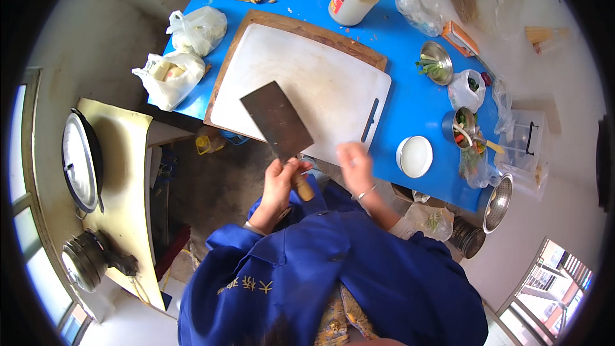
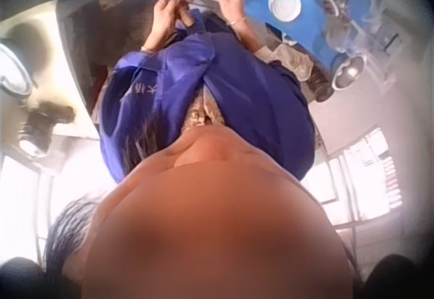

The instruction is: The person retrieves a colander of peeled potatoes, places a cutting board on the table, and slices the potatoes into thin pieces using a cleaver. The sliced potatoes are transferred into the colander.

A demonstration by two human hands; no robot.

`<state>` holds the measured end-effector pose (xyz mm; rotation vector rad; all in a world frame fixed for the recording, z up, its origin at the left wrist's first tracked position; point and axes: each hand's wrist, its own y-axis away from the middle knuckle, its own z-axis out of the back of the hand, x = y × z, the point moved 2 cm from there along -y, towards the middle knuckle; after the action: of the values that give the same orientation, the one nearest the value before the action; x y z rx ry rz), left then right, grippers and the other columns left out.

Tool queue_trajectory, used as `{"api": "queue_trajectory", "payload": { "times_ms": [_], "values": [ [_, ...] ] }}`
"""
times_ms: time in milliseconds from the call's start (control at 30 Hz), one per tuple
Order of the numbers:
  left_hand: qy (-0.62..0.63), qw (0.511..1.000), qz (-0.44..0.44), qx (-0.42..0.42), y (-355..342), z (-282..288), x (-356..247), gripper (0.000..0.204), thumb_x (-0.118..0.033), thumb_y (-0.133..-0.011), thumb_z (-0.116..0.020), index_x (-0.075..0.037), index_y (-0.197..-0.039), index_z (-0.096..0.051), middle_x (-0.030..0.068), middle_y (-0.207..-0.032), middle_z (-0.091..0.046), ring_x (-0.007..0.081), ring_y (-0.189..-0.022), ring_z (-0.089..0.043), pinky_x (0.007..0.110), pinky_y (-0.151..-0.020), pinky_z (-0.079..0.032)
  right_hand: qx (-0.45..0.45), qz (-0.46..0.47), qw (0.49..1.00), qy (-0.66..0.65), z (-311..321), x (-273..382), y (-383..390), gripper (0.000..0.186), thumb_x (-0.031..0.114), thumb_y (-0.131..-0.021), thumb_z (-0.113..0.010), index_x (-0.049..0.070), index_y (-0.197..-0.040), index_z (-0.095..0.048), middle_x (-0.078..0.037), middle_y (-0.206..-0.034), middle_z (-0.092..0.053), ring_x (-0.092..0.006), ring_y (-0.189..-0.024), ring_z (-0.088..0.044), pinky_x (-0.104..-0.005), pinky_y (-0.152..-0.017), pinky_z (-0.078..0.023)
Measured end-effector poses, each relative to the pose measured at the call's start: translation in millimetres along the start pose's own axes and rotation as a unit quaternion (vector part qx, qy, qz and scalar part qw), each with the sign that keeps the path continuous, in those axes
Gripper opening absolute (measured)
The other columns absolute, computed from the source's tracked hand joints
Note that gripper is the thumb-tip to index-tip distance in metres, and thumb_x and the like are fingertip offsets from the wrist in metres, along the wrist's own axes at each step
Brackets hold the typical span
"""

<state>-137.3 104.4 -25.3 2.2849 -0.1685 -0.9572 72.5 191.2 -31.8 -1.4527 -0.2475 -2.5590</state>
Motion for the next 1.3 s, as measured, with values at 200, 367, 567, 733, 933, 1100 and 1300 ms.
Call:
{"api": "queue_trajectory", "payload": {
  "times_ms": [200,367,567,733,933,1100,1300],
  "values": [
    [0.004,0.989,-0.091,-0.120,31.7,23.8,-34.5,0.016,-0.018,-0.103,-0.062,-0.006,-0.093,-0.059,0.0062,-0.074,-0.059,0.0186,-0.062,-0.060,0.034,-0.059,-0.055,-0.157,-0.307,0.933,-0.098,50.3,-108.8,-80.7,0.042,0.025,-0.093,-0.077,-0.004,-0.120,-0.064,-0.014,-0.100,-0.074,-0.0236,-0.093,-0.072,-0.0346,-0.079,-0.058],
    [0.064,0.951,-0.175,-0.245,68.6,38.8,-39.0,0.019,-0.013,-0.099,-0.069,-0.008,-0.086,-0.056,0.0040,-0.068,-0.053,0.0156,-0.057,-0.054,0.033,-0.055,-0.051,-0.067,-0.359,0.914,-0.179,61.7,-93.6,-91.5,0.032,0.028,-0.095,-0.076,0.002,-0.112,-0.065,-0.008,-0.084,-0.070,-0.0174,-0.074,-0.070,-0.0347,-0.063,-0.058],
    [0.241,0.907,-0.149,-0.311,115.5,62.9,-9.4,0.013,-0.007,-0.095,-0.070,-0.011,-0.098,-0.058,0.0135,-0.114,-0.075,0.0271,-0.093,-0.074,0.041,-0.077,-0.062,0.199,-0.278,0.851,-0.398,87.6,-15.0,-75.9,0.028,0.031,-0.099,-0.069,0.004,-0.098,-0.061,-0.012,-0.075,-0.068,-0.0238,-0.064,-0.069,-0.0376,-0.048,-0.052],
    [0.370,0.860,-0.144,-0.320,141.8,76.0,26.3,0.019,-0.004,-0.094,-0.070,-0.014,-0.103,-0.056,0.0145,-0.128,-0.071,0.0302,-0.112,-0.071,0.045,-0.089,-0.060,0.372,-0.209,0.811,-0.400,91.4,56.6,-53.7,0.042,0.029,-0.096,-0.066,-0.012,-0.105,-0.066,-0.026,-0.085,-0.074,-0.0283,-0.061,-0.072,-0.0340,-0.051,-0.062],
    [0.469,0.820,-0.201,-0.260,187.4,95.7,57.6,0.018,-0.003,-0.092,-0.069,-0.015,-0.103,-0.062,0.0111,-0.128,-0.072,0.0256,-0.112,-0.072,0.042,-0.094,-0.060,0.342,-0.167,0.833,-0.401,66.7,149.5,27.1,0.029,0.020,-0.095,-0.060,-0.008,-0.099,-0.065,-0.032,-0.091,-0.073,-0.0324,-0.053,-0.068,-0.0380,-0.045,-0.059],
    [0.462,0.827,-0.222,-0.229,259.7,116.8,104.2,0.024,-0.010,-0.096,-0.069,-0.003,-0.119,-0.065,0.0141,-0.125,-0.071,0.0290,-0.112,-0.070,0.047,-0.104,-0.057,0.428,-0.204,0.771,-0.426,33.2,191.9,120.2,0.022,0.020,-0.100,-0.063,-0.003,-0.101,-0.064,-0.028,-0.097,-0.073,-0.0323,-0.065,-0.073,-0.0375,-0.055,-0.063],
    [0.588,0.732,-0.300,-0.170,338.1,147.0,154.3,0.021,-0.006,-0.098,-0.064,0.001,-0.117,-0.067,0.0119,-0.116,-0.075,0.0239,-0.110,-0.072,0.043,-0.098,-0.061,0.488,-0.345,0.632,-0.493,-81.8,196.6,219.0,0.025,0.025,-0.100,-0.069,0.004,-0.114,-0.062,-0.014,-0.104,-0.072,-0.0289,-0.084,-0.076,-0.0398,-0.074,-0.063]
  ]
}}
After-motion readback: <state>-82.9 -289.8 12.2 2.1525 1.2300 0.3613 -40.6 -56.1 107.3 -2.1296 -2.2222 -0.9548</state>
